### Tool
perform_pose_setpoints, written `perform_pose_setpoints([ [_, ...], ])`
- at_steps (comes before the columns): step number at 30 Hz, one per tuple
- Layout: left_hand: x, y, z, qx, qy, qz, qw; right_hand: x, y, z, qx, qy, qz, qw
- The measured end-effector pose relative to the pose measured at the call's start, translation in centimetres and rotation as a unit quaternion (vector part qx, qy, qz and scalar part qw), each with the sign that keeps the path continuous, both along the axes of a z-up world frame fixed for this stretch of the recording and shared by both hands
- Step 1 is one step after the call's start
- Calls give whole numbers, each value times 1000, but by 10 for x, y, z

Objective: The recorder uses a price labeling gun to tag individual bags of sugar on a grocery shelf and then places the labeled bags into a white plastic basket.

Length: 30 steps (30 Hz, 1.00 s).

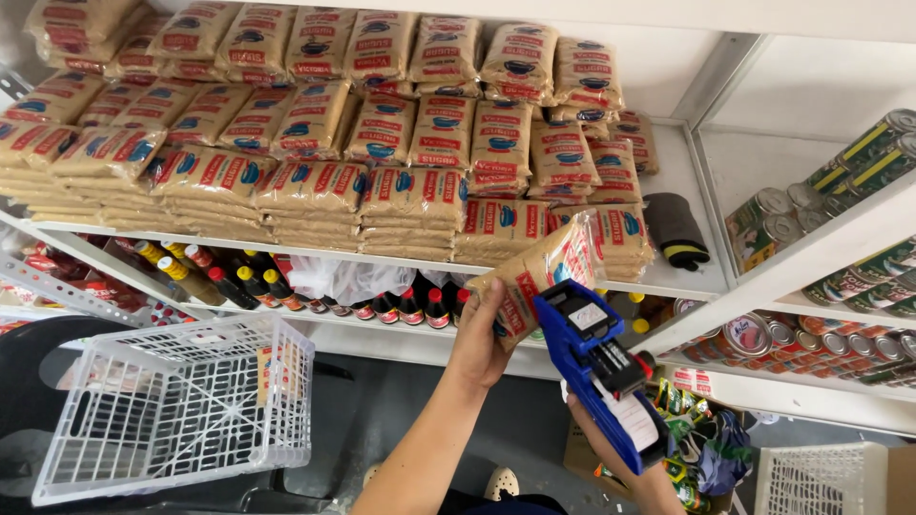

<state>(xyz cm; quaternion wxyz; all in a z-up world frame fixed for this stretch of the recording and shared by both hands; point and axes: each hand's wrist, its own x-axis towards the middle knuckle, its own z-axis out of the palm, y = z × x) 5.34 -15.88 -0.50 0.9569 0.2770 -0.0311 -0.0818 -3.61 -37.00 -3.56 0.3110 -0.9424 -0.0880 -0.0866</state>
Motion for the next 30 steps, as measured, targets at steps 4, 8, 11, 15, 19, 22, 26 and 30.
perform_pose_setpoints([
  [4, -2, -1, -6, -4, 4, -3, 1000, -5, 2, -5, 60, 18, -8, 998],
  [8, -3, -1, -4, 1, -6, -3, 1000, -4, 2, -8, 37, -2, -12, 999],
  [11, -5, -1, 0, 6, -13, -7, 1000, -1, -4, -21, -20, -62, 16, 998],
  [15, -5, 2, 1, 17, -6, -8, 1000, -5, 5, -1, 14, -30, -1, 999],
  [19, 1, 8, -9, 32, -6, 5, 999, -14, 8, 7, 63, -133, 22, 989],
  [22, 2, 12, -6, 25, -16, 11, 999, -18, 5, -4, 44, -128, 29, 990],
  [26, 1, 14, 9, 1, -8, 20, 1000, -23, 1, -19, 28, -85, 19, 996],
  [30, 2, 18, 9, -23, -7, 34, 999, -24, -4, -27, -11, -171, 75, 982],
])
